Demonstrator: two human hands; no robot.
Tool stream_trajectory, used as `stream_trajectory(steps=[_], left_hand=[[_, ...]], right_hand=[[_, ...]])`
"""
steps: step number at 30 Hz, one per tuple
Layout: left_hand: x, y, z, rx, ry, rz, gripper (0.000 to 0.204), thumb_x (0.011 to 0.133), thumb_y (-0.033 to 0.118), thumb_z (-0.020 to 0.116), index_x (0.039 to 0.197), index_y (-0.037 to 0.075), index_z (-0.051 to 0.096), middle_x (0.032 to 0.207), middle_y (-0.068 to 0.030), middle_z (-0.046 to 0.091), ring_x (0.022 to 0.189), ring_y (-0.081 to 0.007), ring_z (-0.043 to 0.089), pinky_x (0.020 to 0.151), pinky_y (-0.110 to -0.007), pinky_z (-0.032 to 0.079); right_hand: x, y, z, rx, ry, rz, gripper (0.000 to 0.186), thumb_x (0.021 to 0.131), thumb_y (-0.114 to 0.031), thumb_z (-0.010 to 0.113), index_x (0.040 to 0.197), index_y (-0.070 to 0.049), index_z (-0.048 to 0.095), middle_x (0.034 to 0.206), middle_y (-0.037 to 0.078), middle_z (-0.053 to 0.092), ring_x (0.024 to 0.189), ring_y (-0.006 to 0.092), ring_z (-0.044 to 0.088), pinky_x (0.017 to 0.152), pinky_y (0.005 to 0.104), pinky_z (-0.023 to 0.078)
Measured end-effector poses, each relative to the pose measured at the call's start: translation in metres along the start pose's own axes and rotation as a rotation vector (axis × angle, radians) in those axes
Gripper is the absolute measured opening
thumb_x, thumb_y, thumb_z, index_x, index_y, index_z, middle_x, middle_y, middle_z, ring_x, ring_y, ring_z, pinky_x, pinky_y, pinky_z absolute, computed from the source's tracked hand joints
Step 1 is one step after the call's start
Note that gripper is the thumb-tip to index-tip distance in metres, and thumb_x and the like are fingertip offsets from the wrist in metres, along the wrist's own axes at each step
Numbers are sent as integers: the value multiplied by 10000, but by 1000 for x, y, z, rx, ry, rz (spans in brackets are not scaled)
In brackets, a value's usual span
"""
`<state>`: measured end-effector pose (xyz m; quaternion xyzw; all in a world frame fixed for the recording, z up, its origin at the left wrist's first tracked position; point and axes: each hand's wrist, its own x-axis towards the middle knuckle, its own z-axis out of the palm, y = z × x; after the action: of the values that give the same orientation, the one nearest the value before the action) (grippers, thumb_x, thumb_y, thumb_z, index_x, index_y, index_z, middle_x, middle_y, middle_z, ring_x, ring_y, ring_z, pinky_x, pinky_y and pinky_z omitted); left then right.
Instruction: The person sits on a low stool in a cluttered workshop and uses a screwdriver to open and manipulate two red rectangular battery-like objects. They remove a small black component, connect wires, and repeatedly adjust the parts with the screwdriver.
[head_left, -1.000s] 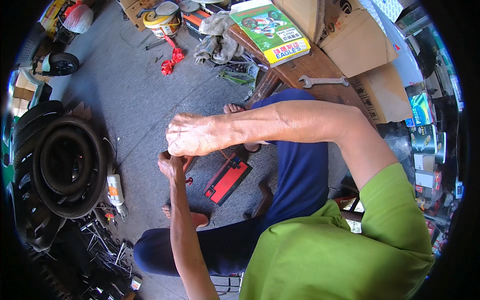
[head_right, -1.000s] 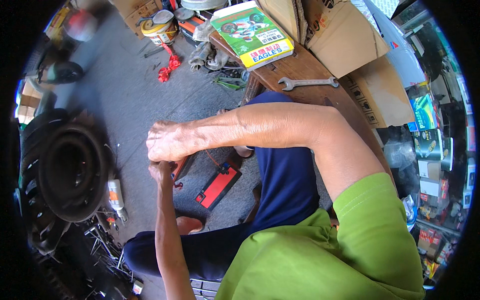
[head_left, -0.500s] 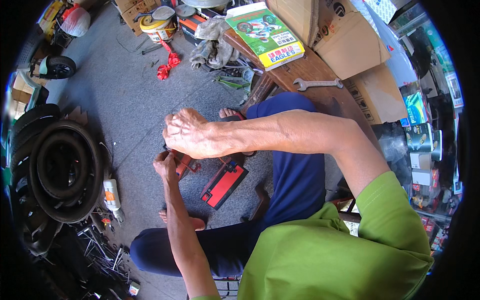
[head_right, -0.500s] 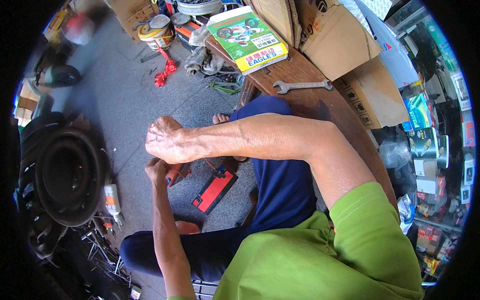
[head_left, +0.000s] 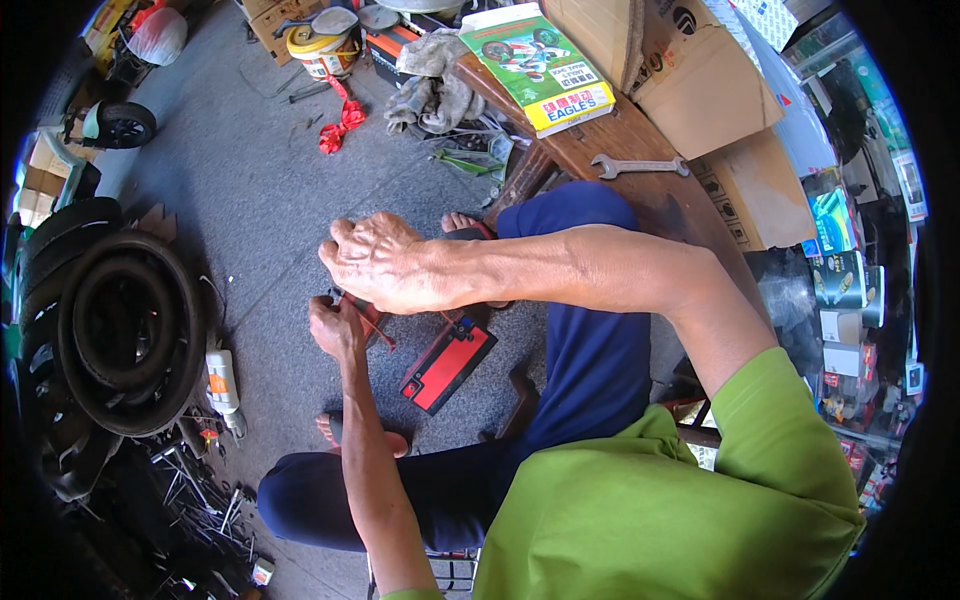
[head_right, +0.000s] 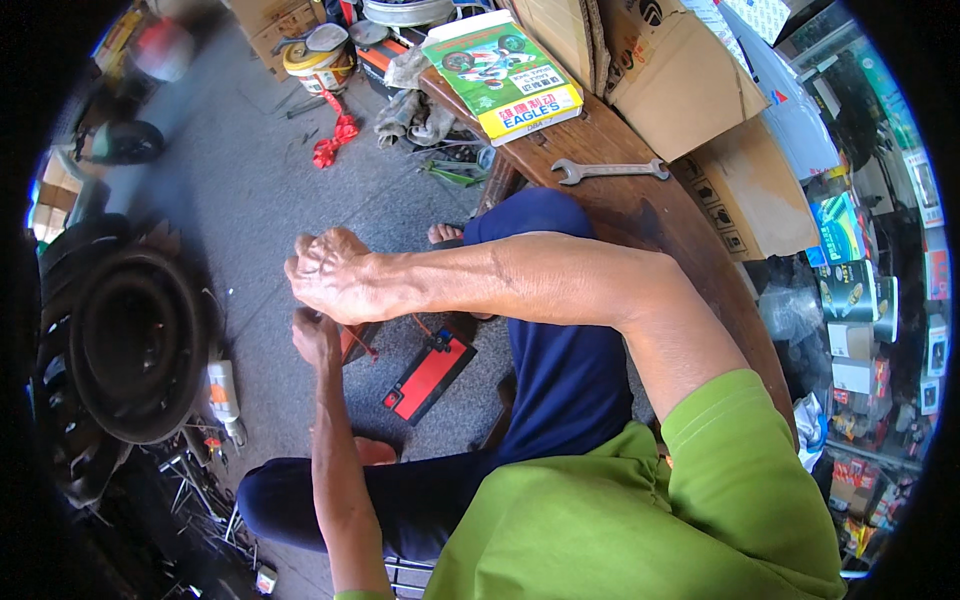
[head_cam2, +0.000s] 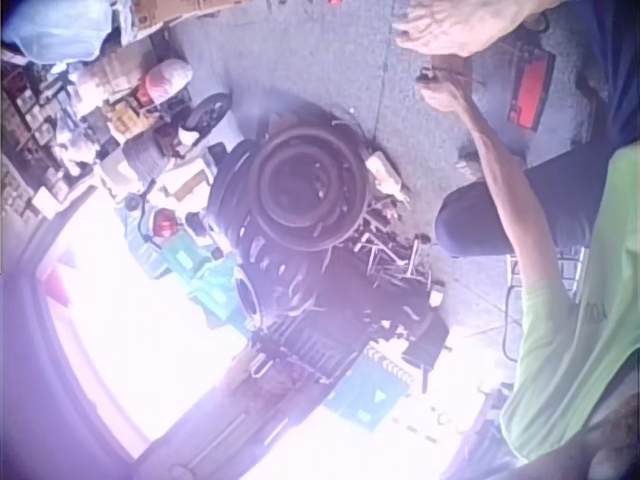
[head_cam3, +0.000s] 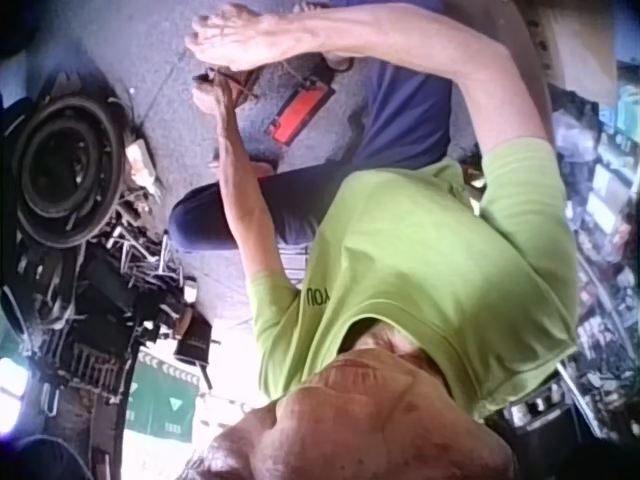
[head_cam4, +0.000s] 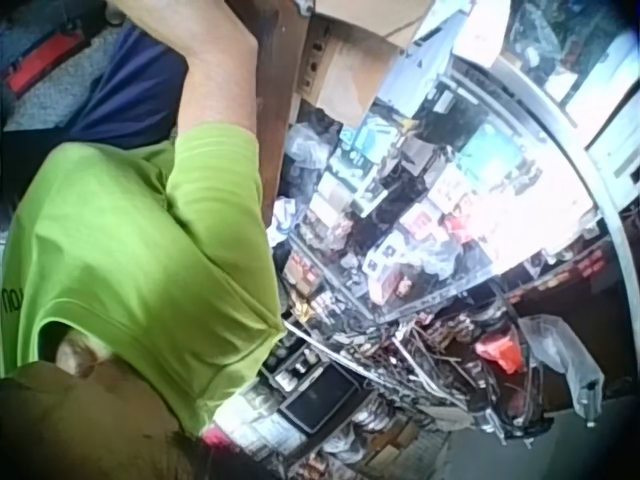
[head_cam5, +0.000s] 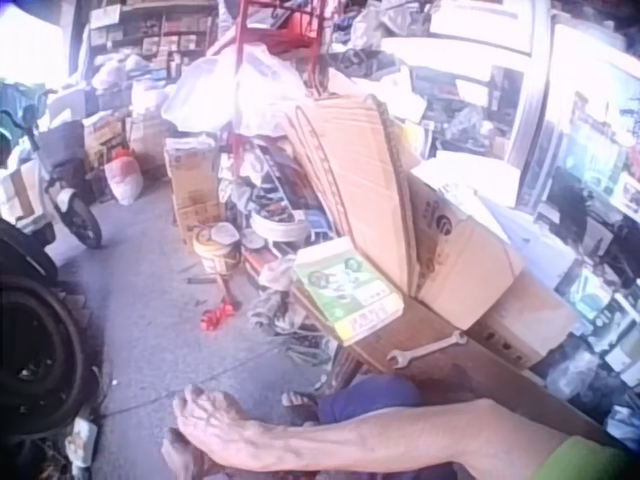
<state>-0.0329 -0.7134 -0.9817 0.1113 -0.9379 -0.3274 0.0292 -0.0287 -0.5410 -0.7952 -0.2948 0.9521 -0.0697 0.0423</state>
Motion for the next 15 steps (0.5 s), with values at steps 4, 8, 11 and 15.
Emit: stream_trajectory(steps=[4, 8, 11, 15], left_hand=[[-18, 35, 0, -367, -113, 135, 322, 739, 245, 728, 920, -7, 642, 806, -186, 691, 704, -269, 674, 647, -366, 504], [-24, 7, 33, -217, -112, 256, 375, 758, 279, 727, 880, -59, 617, 791, -232, 678, 717, -310, 688, 635, -389, 496], [-51, 38, 28, -365, -261, 108, 301, 769, 192, 700, 880, -81, 640, 751, -200, 686, 699, -315, 685, 655, -388, 503], [-62, 22, 43, -355, -168, 115, 276, 775, 156, 676, 956, -51, 652, 803, -175, 704, 695, -285, 687, 676, -380, 507]], right_hand=[[-2, 8, 12, 125, 132, -11, 457, 747, -189, 688, 1034, 132, 536, 975, 294, 583, 845, 359, 659, 698, 411, 558], [14, 5, 3, 135, -30, 49, 494, 755, -226, 675, 1075, 118, 521, 994, 273, 592, 870, 383, 656, 677, 437, 538], [10, 22, 4, 63, -78, 83, 473, 801, -292, 648, 1060, 93, 558, 891, 232, 651, 834, 346, 672, 685, 450, 522], [7, 18, 21, 60, 140, -13, 474, 823, -329, 636, 1042, 87, 576, 835, 219, 664, 805, 331, 678, 699, 447, 520]])
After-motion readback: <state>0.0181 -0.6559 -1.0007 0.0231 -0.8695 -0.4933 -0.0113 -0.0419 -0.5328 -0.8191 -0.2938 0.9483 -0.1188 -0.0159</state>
